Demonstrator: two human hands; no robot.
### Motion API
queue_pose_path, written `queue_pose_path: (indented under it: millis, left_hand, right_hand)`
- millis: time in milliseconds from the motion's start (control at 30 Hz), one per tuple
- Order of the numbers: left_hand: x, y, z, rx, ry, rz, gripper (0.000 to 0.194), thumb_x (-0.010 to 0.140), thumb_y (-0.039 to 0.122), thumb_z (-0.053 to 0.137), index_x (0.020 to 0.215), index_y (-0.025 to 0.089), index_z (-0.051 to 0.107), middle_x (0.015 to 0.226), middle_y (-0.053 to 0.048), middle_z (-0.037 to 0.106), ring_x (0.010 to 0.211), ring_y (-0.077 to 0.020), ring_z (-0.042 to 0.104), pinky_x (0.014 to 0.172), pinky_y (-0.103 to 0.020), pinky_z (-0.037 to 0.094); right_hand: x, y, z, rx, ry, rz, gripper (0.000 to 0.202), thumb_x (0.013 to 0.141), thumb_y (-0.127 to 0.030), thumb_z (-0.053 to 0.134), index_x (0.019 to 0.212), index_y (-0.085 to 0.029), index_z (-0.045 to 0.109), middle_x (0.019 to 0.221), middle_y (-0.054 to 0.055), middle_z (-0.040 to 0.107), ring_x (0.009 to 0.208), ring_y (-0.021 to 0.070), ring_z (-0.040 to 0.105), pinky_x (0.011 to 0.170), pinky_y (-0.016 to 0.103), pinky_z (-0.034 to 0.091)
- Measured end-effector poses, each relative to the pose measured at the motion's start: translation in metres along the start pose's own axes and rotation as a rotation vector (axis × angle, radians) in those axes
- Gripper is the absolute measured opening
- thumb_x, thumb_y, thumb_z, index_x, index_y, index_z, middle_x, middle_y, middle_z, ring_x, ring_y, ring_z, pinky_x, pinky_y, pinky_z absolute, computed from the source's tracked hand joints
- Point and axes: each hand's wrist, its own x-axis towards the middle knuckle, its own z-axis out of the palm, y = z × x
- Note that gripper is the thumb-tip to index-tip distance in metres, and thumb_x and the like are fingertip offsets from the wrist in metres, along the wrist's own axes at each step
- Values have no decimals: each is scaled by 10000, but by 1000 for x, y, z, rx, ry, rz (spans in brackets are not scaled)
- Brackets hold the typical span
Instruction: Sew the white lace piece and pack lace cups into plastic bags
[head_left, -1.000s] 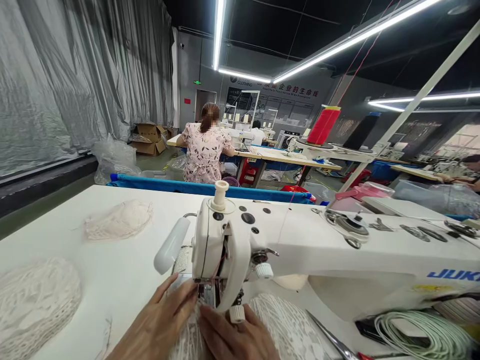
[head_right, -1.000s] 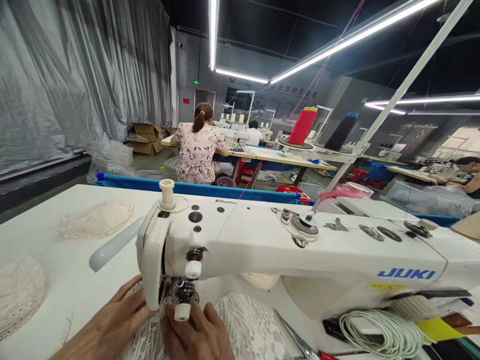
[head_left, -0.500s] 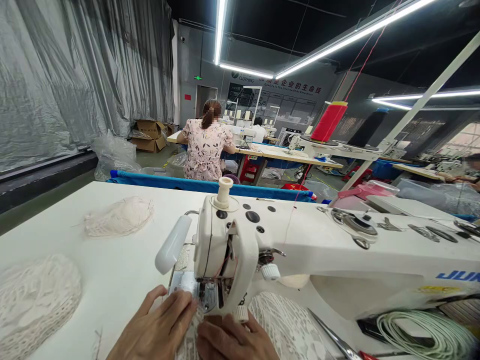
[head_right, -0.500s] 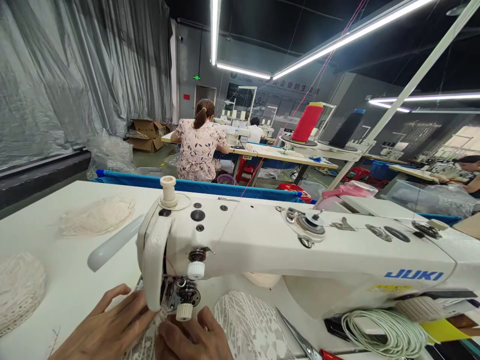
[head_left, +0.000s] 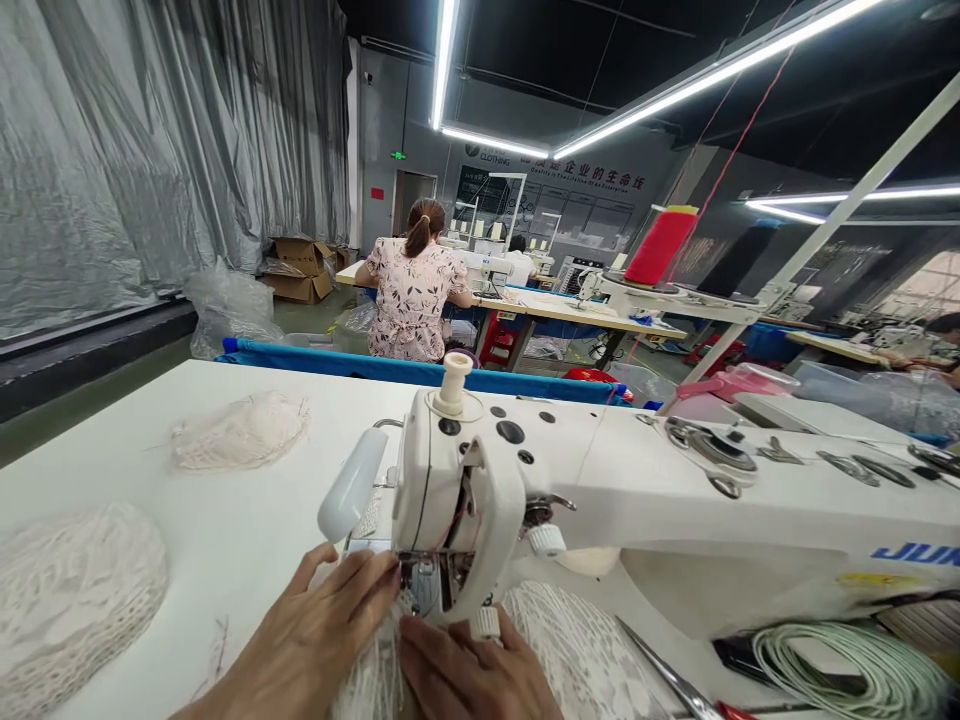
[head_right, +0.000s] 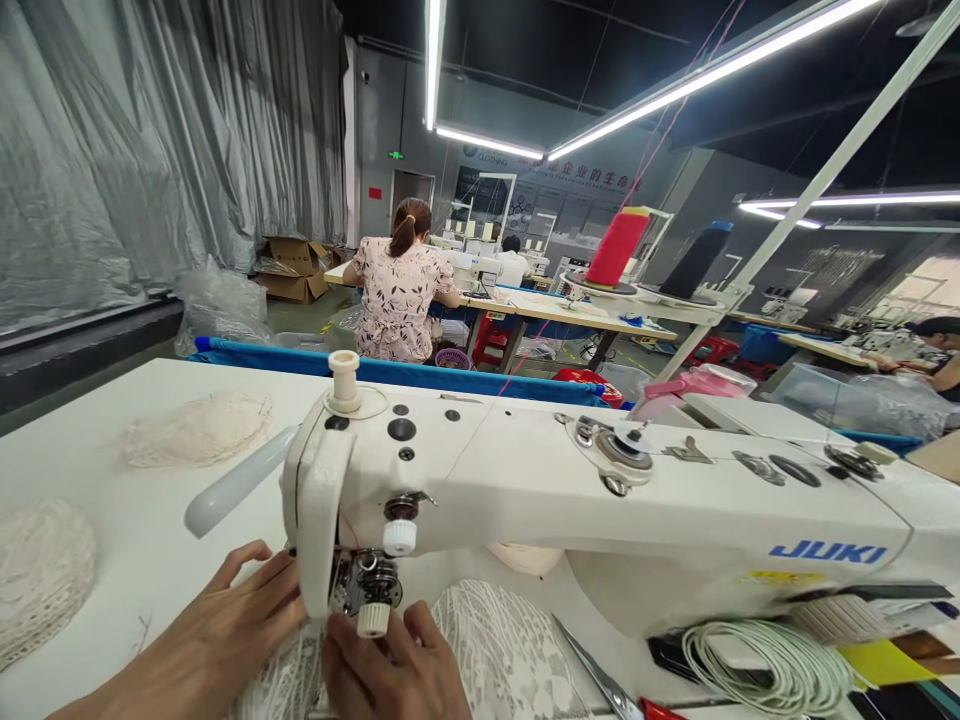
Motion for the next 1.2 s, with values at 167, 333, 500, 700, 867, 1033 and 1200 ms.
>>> queue_pose_path:
  millis: [167, 333, 500, 700, 867, 1033, 1200]
  left_hand:
    - [8, 2, -10, -70, -61, -22, 459, 778, 440, 542, 1185, 229, 540, 1136, -65, 586, 1009, -241, 501, 896, -340, 339]
    - [10, -1, -7, -108, -29, -16, 440, 779, 388, 545, 1181, 211, 535, 1149, -65, 590, 966, -214, 513, 923, -335, 303]
    - [12, 0, -8, -164, 35, -10, 306, 790, 258, 513, 1088, 209, 566, 1094, -41, 606, 952, -188, 529, 933, -343, 259]
    - [16, 22, -15, -106, 140, -4, 155, 870, 119, 461, 874, 207, 589, 766, 63, 613, 723, -119, 556, 799, -311, 296]
    - [10, 31, -9, -65, 280, 43, 321, 986, 349, 356, 900, 196, 625, 787, 0, 678, 736, -152, 579, 837, -337, 331]
    - [1, 30, -4, 107, 224, 91, 275, 951, 288, 389, 1015, 188, 637, 922, -49, 708, 896, -201, 580, 896, -355, 340]
    - [8, 31, -12, 137, 126, -9, 290, 894, 356, 469, 1021, 174, 655, 963, -64, 721, 885, -217, 607, 896, -378, 361]
  right_hand:
    - [-1, 2, 0, -23, -18, -17, 181, 892, -114, 505, 907, -184, 672, 944, -21, 744, 589, 136, 598, 525, 299, 392]
    - [-1, 3, -2, -43, -43, -15, 178, 900, -135, 500, 905, -189, 669, 975, -15, 730, 583, 129, 579, 501, 298, 372]
    - [-2, 3, -4, -58, -75, -24, 221, 923, -120, 460, 936, -179, 673, 988, 9, 730, 626, 143, 584, 525, 300, 368]
    - [-2, 1, -5, -18, -96, 40, 238, 941, -159, 440, 1037, -171, 658, 940, 11, 737, 611, 135, 573, 522, 292, 374]
    - [-3, 1, -1, -31, -54, 24, 198, 924, -139, 478, 966, -180, 666, 975, -21, 734, 580, 122, 558, 529, 301, 360]
    - [-7, 0, 4, -43, -18, 52, 203, 909, -110, 461, 915, -187, 649, 883, -15, 735, 568, 120, 549, 541, 293, 356]
    - [-9, -1, 4, 10, 18, 81, 300, 954, -137, 401, 732, -193, 594, 712, -26, 691, 527, 117, 520, 537, 301, 340]
